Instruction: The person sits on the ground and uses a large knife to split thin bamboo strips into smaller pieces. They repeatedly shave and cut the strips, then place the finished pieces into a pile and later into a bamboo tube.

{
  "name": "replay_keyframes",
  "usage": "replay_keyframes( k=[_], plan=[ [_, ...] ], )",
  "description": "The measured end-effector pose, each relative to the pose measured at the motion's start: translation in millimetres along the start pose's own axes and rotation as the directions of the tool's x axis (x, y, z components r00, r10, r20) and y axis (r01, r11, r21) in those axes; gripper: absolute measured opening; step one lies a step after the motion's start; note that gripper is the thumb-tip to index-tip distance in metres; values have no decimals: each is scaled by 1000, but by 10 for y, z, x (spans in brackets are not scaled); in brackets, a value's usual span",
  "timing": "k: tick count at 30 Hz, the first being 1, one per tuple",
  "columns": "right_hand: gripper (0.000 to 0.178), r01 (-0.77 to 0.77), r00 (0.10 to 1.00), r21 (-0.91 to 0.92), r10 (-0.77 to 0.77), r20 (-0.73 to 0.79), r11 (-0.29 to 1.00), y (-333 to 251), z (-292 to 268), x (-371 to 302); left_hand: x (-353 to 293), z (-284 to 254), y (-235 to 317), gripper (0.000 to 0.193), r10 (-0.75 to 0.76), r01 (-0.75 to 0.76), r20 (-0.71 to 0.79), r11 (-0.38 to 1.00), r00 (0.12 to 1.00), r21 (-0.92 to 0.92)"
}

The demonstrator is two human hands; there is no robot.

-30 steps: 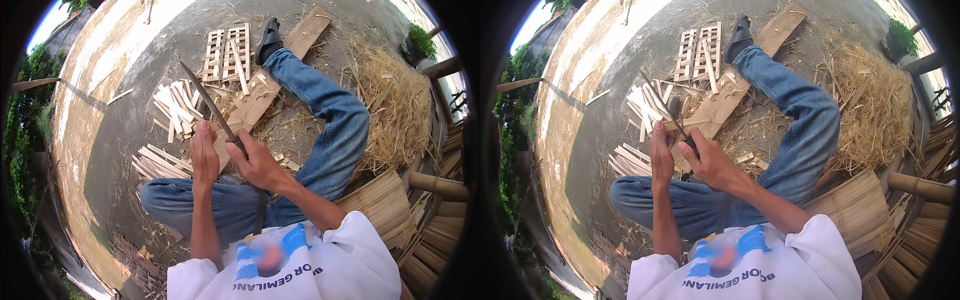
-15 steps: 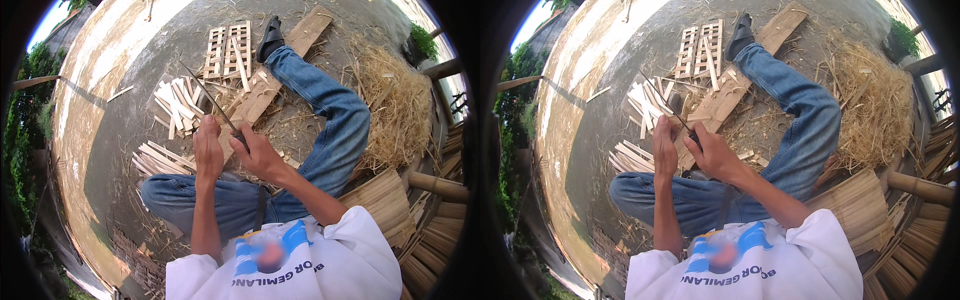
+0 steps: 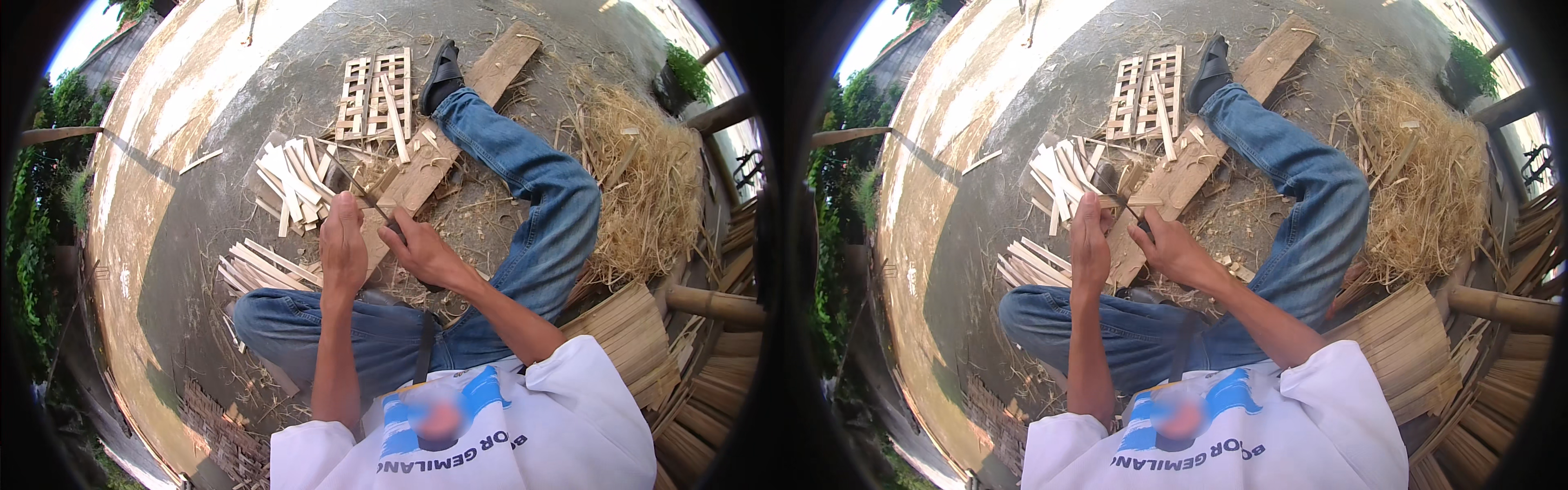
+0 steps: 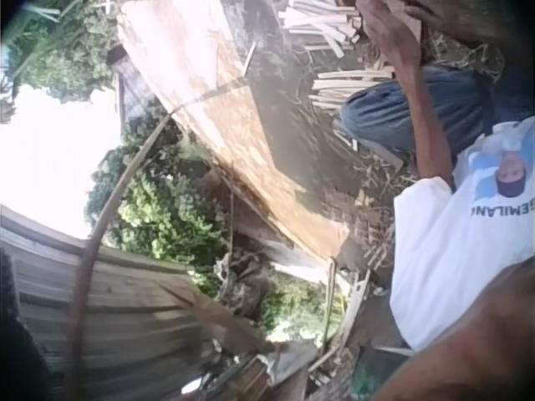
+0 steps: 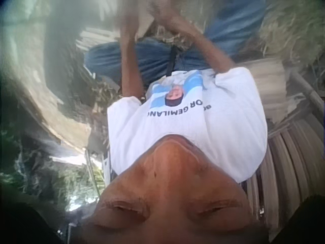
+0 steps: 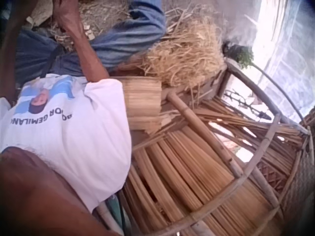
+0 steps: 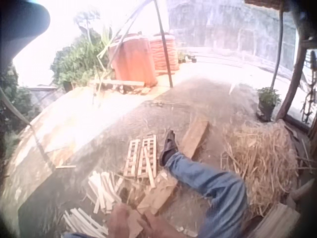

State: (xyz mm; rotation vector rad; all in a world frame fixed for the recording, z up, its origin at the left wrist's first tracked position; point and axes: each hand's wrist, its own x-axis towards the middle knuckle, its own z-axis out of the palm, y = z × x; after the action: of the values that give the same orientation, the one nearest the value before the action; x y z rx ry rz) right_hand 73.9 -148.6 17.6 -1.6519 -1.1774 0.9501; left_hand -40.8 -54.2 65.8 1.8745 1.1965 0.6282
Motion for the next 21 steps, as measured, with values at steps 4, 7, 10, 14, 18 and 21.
replay_keyframes(
  k=[4, 7, 10, 14, 18, 21],
  plan=[
    [36, 54, 999, -14, -54, -3, 998, 3, -145, 209, 190, -130, 18, 73, -183, 193, 127, 979, 975, -71],
    [38, -14, 998, -110, 21, 61, 994, -97, -337, 365, 392, -125, -6, 107, -306, 361, 239, 903, 922, -234],
    [42, -26, 998, -213, 39, 56, 977, -89, -479, 503, 533, -44, 28, 116, -383, 455, 297, 860, 875, -230],
    [42, -9, 998, -306, 26, 51, 952, 11, -591, 660, 807, 67, 11, 127, -397, 466, 331, 870, 856, -162],
    [43, -2, 998, -329, 20, 52, 944, 24, -621, 727, 865, 234, 144, 126, -371, 482, 353, 819, 859, -311],
    [42, -8, 999, -323, 25, 48, 946, 28, -666, 747, 922, 304, 220, 113, -378, 490, 335, 787, 863, -374]
  ],
)
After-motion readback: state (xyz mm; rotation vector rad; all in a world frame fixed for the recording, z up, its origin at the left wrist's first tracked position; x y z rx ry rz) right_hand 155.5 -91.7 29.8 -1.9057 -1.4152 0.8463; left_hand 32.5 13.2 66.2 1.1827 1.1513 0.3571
